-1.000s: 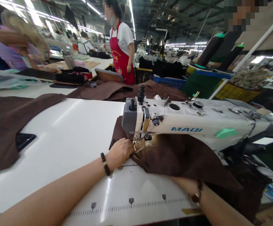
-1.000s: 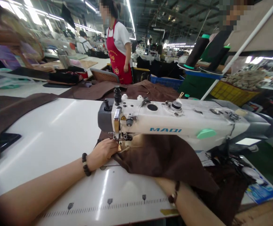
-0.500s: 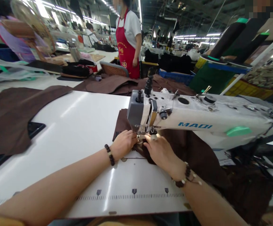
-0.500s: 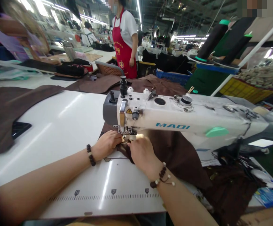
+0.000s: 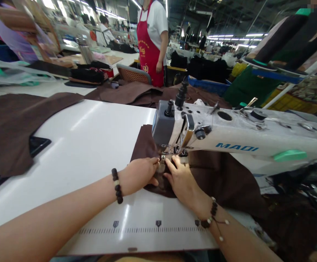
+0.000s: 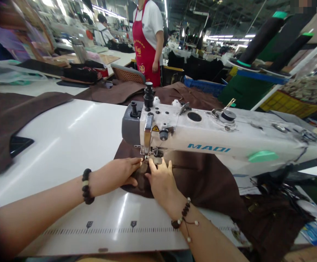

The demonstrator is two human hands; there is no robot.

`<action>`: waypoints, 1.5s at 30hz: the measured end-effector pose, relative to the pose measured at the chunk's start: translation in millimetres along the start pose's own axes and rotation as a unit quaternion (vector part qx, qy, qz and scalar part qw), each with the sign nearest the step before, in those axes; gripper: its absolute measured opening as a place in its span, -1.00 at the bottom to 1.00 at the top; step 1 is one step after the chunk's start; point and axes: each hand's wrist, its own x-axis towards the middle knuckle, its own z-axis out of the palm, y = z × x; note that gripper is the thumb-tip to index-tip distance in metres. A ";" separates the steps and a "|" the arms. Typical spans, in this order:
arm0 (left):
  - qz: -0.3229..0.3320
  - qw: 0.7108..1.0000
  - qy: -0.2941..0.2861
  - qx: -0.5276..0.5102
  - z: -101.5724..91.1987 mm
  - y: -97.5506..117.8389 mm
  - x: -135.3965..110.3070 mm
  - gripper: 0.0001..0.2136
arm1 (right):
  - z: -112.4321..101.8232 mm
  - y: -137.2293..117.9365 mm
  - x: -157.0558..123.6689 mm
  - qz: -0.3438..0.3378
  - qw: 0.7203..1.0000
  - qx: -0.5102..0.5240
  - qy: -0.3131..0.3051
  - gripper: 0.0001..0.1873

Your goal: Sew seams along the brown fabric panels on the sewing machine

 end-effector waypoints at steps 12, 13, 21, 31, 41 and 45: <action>-0.014 0.996 0.077 0.041 29.7 10.4 -2.0 -0.37 | 3.3 15.5 -5.8 -0.035 0.999 0.028 0.017 -0.58; -0.016 0.996 0.082 0.034 32.0 9.6 -1.7 -0.36 | 4.8 13.8 -6.5 -0.028 0.999 0.023 0.019 -0.57; -0.011 0.999 0.044 -0.022 25.4 0.9 8.2 -0.39 | 17.0 10.1 -7.1 -0.009 0.999 0.016 0.028 -0.55; -0.014 0.995 0.073 -0.064 29.6 -1.2 4.1 -0.39 | 9.9 12.0 -5.6 -0.016 0.998 0.052 0.031 -0.61; 0.018 0.996 0.082 -0.019 30.6 -2.0 1.8 -0.39 | 20.1 10.4 -5.2 -0.005 0.998 0.051 0.023 -0.57; 0.023 0.997 0.077 -0.003 31.7 -2.9 1.9 -0.37 | -1.4 14.6 -11.0 -0.035 0.993 0.112 0.011 -0.55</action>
